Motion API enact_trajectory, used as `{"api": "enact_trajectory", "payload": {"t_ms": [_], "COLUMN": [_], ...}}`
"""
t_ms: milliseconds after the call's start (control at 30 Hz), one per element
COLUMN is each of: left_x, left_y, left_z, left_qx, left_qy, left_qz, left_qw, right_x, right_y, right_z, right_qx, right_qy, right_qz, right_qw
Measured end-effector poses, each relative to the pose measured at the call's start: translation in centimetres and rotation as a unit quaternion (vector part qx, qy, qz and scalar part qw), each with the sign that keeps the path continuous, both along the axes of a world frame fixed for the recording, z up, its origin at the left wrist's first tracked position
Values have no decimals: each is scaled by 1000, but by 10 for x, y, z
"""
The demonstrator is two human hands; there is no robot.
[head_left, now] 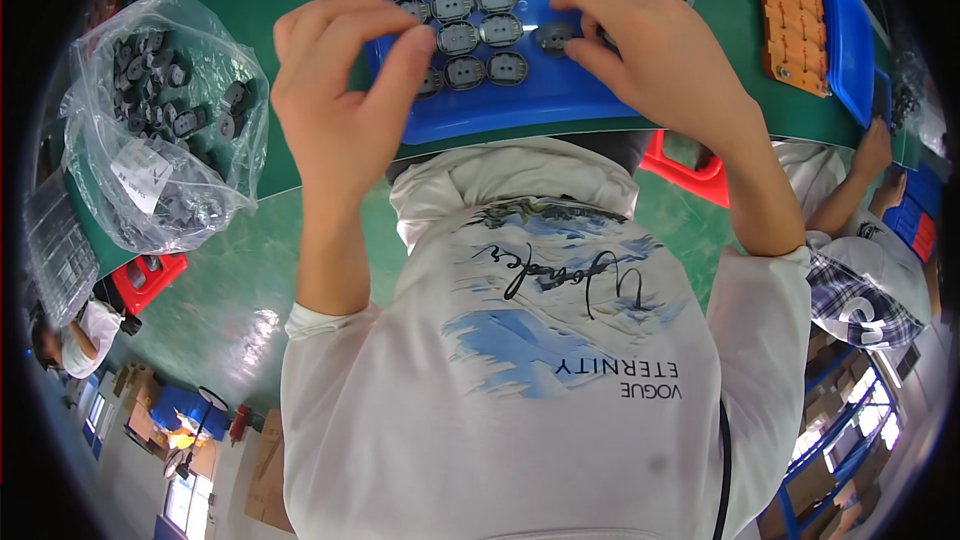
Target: Placing small circular electronic components into trays and onto a mounting board at an assembly line station.
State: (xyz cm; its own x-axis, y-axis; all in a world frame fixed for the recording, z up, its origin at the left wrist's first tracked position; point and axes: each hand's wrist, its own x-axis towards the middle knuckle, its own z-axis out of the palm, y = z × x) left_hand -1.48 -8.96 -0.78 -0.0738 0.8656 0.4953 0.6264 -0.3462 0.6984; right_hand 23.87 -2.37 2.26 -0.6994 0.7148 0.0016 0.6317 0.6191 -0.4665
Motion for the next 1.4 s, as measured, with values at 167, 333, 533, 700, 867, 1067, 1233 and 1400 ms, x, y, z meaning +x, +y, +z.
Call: {"api": "enact_trajectory", "payload": {"t_ms": [167, 333, 533, 700, 867, 1067, 1233, 1400], "left_x": [-17, -21, 9, 36, 32, 33, 27, 28], "left_y": [-15, -25, -13, 9, 9, 12, 16, 22], "left_z": [-14, -25, 11, 13, 5, 4, 7, 7], "left_qx": [-44, -59, 36, -27, -39, -18, -23, -27], "left_qy": [-78, -157, 105, 202, 200, 191, 219, 233], "left_qz": [70, 103, -23, -156, -156, -128, -122, -136], "left_qw": [993, 980, 993, 966, 967, 973, 968, 962], "right_x": [1, 2, -1, -4, 3, 10, 19, 7], "right_y": [-1, -1, -3, -2, -4, -6, 3, 1], "right_z": [-4, -4, -3, -5, 3, 6, 3, -9], "right_qx": [-5, 54, 59, 79, 95, 95, 90, 122], "right_qy": [-36, 1, 23, 8, -25, -92, -33, -24], "right_qz": [-46, 41, 37, 59, 34, -36, 80, 46], "right_qw": [998, 998, 997, 995, 995, 990, 992, 991]}}
